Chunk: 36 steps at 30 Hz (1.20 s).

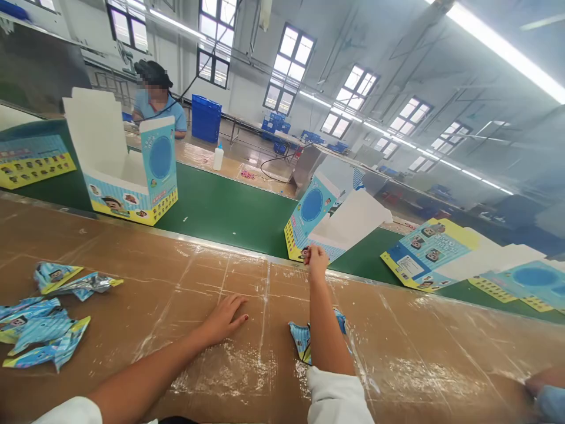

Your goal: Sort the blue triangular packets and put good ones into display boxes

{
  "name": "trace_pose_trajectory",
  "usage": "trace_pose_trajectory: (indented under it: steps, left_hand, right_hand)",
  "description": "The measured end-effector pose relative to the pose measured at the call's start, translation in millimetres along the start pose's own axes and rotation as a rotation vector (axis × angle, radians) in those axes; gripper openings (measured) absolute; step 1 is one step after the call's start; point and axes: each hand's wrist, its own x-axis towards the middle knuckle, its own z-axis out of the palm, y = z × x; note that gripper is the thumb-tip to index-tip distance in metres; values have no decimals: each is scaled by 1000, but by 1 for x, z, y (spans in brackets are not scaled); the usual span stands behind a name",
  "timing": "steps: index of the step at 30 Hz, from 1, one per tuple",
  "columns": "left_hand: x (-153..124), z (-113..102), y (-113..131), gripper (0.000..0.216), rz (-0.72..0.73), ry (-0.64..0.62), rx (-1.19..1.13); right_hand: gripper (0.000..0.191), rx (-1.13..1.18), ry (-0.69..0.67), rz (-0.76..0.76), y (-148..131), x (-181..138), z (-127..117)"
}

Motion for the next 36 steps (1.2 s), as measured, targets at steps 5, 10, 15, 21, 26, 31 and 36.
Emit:
trace_pose_trajectory:
  steps: [5, 10, 15, 21, 26, 31, 36]
  left_hand:
    - [-1, -3, -1, 29, 58, 12, 53]
    - [-2, -7, -2, 25, 96, -33, 149]
    - [-5, -11, -3, 23, 146, -86, 222]
    - [-6, -13, -1, 22, 147, -110, 264]
    - [-6, -15, 1, 23, 131, -130, 270]
    - [-7, -18, 5, 23, 129, -148, 267]
    - [-7, -17, 6, 24, 116, -162, 266]
  right_hand:
    - [44, -184, -190, -66, 21, -66, 27]
    - [30, -294, -330, -165, 6, -135, 29]
    - [22, -598, 25, -400, 1, -190, -11]
    - [28, -786, 377, -200, 13, -220, -86]
    - [41, -965, 485, 84, 25, -226, -122]
    - [38, -1013, 333, 228, 44, -224, -135]
    - [33, -1073, 96, 260, 47, -220, -142]
